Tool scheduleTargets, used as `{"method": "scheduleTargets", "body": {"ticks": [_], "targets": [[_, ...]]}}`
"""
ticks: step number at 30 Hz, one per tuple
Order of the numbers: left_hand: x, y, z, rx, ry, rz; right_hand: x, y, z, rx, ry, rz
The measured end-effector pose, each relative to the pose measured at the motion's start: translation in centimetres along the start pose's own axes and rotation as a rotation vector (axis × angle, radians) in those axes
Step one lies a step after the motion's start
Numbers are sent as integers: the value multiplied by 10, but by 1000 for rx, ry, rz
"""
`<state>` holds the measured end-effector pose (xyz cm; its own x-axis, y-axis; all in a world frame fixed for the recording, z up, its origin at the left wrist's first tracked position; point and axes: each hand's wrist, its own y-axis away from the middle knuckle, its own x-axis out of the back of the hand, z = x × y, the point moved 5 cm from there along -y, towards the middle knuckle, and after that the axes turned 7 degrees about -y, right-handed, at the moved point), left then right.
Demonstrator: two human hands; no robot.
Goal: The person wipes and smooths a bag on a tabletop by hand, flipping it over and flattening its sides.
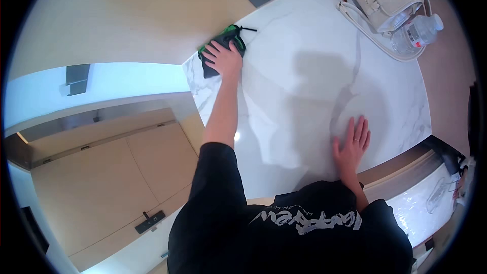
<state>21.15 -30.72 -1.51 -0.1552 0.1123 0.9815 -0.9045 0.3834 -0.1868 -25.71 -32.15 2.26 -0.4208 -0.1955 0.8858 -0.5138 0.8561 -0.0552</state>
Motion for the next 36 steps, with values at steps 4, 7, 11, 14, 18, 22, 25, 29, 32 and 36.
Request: {"method": "scheduleTargets", "body": {"ticks": [4, 7, 11, 14, 18, 22, 25, 29, 32, 36], "targets": [[-4, 1, -4, 7, 18, 12, -1, 5, -1, 21, 18, 5], [-3, 10, -5, -25, 50, 20, -4, 7, 2, 43, 14, 48], [7, 45, -7, -77, 10, -4, 1, 9, -1, 77, -4, 100], [15, 83, -16, -119, -38, -1, -4, 11, 0, 105, 17, 170], [33, 134, -34, -223, 8, -14, -5, 10, -1, 95, 27, 208], [46, 187, -53, -267, 18, -39, -10, 9, 6, 73, 12, 229], [57, 234, -67, -283, 10, -32, -12, 4, 10, 59, -46, 223], [70, 304, -95, -312, 89, 47, -14, 2, 18, 25, -224, 201], [85, 353, -110, -345, 102, -1, -14, 2, 17, 46, -191, 206], [102, 401, -127, -365, 94, -10, -24, -6, 30, 160, -35, 274]]}}
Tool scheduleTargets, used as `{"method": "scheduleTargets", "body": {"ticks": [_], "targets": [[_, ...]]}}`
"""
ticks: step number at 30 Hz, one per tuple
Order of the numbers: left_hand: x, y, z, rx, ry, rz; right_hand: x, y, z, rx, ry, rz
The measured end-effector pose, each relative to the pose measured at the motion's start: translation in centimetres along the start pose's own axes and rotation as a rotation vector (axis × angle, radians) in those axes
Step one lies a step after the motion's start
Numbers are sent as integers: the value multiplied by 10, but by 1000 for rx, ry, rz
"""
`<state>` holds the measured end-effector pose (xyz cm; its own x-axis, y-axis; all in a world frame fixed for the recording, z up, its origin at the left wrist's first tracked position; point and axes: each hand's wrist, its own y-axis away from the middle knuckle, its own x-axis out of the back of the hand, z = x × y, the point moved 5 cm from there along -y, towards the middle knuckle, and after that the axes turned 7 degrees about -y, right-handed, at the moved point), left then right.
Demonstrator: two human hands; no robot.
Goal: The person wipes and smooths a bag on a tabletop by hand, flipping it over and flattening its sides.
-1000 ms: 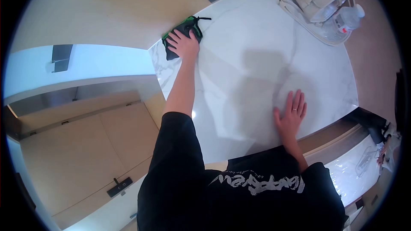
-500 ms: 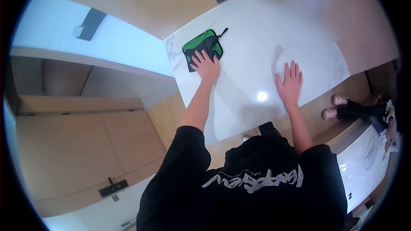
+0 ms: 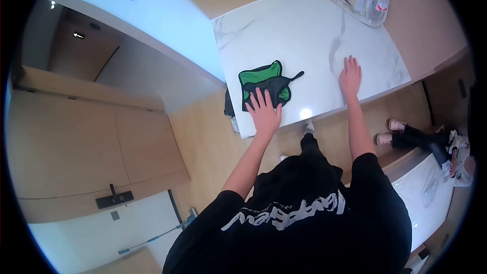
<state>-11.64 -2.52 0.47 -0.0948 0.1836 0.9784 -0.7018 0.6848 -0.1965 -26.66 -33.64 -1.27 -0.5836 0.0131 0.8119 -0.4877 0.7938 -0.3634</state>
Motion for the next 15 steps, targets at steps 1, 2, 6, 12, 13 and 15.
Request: {"method": "scheduleTargets", "body": {"ticks": [1, 2, 6, 12, 13, 15], "targets": [[3, 10, -1, -9, -6, 0, 4, -2, -1, 0, -17, 0], [6, 19, -2, -18, -14, 0, 6, -2, -4, -1, -35, 1], [19, 35, -6, -18, 3, -23, 3, 0, -1, 11, -63, 9], [8, 14, 4, 77, -26, -64, 0, 6, 2, -26, -29, -22], [6, 12, 5, 94, -42, -121, 4, 8, -2, -18, -57, 0], [1, -4, 2, 97, -46, -101, 8, 10, -14, -12, -92, -2]]}}
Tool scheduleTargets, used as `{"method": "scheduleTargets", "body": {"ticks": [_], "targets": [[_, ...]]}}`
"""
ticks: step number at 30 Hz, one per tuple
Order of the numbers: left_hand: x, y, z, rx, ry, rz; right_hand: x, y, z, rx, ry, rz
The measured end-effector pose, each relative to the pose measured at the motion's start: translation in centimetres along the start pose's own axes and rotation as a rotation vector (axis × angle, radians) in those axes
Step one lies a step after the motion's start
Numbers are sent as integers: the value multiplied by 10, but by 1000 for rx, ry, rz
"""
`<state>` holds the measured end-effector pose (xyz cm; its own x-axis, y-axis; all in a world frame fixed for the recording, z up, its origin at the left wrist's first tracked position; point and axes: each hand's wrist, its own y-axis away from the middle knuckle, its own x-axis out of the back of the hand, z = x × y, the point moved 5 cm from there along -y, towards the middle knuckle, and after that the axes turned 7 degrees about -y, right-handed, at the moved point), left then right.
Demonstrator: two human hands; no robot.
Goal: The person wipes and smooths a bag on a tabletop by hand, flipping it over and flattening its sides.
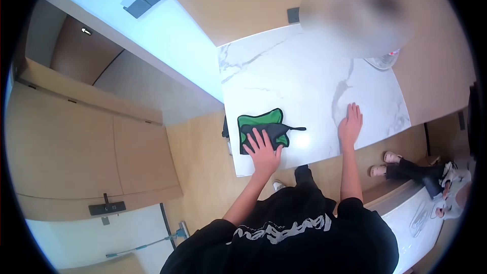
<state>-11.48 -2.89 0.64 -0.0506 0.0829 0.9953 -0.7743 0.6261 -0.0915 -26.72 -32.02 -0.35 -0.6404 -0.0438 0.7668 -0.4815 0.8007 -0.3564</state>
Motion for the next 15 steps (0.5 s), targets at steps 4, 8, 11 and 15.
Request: {"method": "scheduleTargets", "body": {"ticks": [4, 8, 11, 15], "targets": [[-1, -55, -2, 10, 8, -9, 6, 0, -15, -32, 67, -62], [-24, -139, -13, 37, -58, 63, 3, 1, -12, -43, 108, -94], [-39, -211, -30, 91, -50, -6, 5, -1, -18, -48, 113, -107], [-48, -298, -47, 184, -10, -158, 7, -2, -25, -64, 133, -145]]}}
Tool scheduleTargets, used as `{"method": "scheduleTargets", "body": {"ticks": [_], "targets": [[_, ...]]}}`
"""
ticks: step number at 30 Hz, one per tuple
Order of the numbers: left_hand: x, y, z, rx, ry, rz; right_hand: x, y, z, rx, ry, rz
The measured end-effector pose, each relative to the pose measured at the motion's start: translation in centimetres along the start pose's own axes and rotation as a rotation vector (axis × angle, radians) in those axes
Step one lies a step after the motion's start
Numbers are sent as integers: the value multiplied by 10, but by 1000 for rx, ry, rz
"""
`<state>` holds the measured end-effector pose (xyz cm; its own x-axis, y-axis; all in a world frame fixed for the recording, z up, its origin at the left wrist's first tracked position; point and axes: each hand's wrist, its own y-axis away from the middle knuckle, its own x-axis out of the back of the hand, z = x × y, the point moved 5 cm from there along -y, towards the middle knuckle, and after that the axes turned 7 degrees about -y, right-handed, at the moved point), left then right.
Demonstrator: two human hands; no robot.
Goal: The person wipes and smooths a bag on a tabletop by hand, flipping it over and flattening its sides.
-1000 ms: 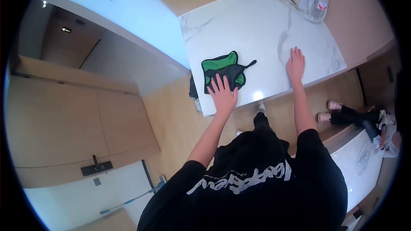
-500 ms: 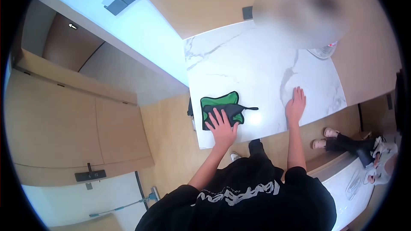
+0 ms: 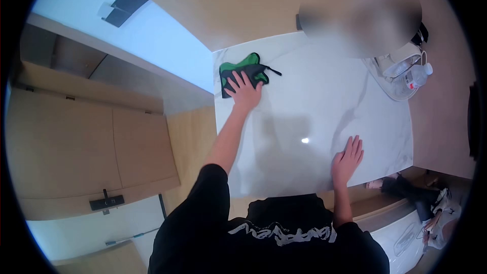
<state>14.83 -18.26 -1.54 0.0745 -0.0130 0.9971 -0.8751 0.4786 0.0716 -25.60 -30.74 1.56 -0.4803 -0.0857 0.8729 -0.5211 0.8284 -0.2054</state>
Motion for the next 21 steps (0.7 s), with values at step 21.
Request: {"method": "scheduleTargets", "body": {"ticks": [21], "targets": [[5, -63, -3, -5, 4, -5, 4, -4, -7, 9, -64, 21]]}}
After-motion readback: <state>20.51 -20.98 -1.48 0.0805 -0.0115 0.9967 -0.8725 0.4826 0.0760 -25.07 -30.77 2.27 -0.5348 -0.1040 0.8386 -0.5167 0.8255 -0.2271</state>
